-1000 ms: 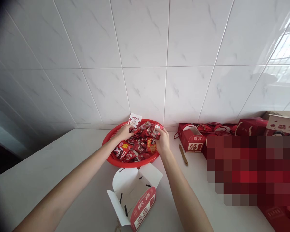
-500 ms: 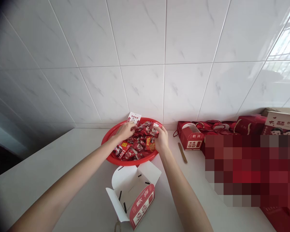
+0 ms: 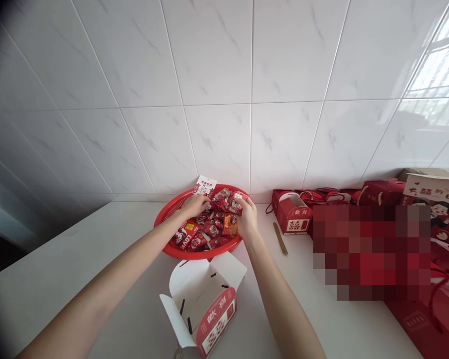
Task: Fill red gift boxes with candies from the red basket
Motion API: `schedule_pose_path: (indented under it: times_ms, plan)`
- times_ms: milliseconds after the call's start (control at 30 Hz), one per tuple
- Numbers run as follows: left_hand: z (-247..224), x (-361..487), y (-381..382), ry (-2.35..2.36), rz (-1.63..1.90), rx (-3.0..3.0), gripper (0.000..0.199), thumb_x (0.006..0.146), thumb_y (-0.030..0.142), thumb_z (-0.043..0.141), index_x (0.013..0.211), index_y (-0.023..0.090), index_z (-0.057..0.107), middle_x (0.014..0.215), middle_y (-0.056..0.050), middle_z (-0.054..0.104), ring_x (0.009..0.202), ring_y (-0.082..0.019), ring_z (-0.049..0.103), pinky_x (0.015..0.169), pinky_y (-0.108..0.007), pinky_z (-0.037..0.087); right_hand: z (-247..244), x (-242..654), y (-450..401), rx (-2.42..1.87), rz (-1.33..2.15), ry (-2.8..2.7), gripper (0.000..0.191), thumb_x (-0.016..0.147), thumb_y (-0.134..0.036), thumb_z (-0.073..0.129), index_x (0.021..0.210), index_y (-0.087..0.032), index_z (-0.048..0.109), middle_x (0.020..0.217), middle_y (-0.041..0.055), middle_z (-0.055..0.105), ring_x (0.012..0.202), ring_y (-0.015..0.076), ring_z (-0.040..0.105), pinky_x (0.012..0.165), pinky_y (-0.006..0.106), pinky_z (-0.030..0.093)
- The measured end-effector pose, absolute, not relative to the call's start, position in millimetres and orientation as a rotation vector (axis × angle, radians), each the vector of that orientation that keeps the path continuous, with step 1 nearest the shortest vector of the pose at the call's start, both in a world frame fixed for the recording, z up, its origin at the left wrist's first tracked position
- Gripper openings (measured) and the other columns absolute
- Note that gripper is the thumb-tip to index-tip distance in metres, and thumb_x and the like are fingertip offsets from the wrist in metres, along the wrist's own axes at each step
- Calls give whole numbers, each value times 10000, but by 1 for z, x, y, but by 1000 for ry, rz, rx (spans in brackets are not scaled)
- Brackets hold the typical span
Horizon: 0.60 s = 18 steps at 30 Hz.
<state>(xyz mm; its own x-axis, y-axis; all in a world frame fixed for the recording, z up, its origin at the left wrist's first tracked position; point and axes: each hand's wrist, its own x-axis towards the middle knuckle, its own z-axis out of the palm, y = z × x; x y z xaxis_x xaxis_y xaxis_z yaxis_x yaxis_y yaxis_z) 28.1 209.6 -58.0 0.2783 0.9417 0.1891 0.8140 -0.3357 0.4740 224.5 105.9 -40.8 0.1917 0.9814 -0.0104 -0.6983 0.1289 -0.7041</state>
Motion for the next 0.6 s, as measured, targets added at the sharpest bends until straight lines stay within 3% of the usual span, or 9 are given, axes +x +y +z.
schedule_pose_path:
  times_ms: [267,433,600]
  plan:
    - [-49,13,211,1455,965,2028,173,783,328,595,721,195,687,815,-45,734,873,-253,678,825,-353,512,-42,223,107,-651,1315,-526,207,567,-211,769,767,-215,715,737,-9,747,637,165,663,520,241,514]
    - [-47,21,207,1322,1052,1853,245,716,281,665,916,157,734,980,-86,767,926,-235,700,882,-359,526,-41,223,106,-655,1328,-530,171,575,-205,757,742,-209,716,717,-7,742,629,163,661,520,241,510]
    - [-38,24,198,1245,1069,1749,265,632,257,755,877,155,750,940,-77,773,927,-247,706,882,-374,538,-43,224,107,-631,1341,-564,157,588,-215,777,724,-205,700,735,5,743,663,177,676,558,259,527]
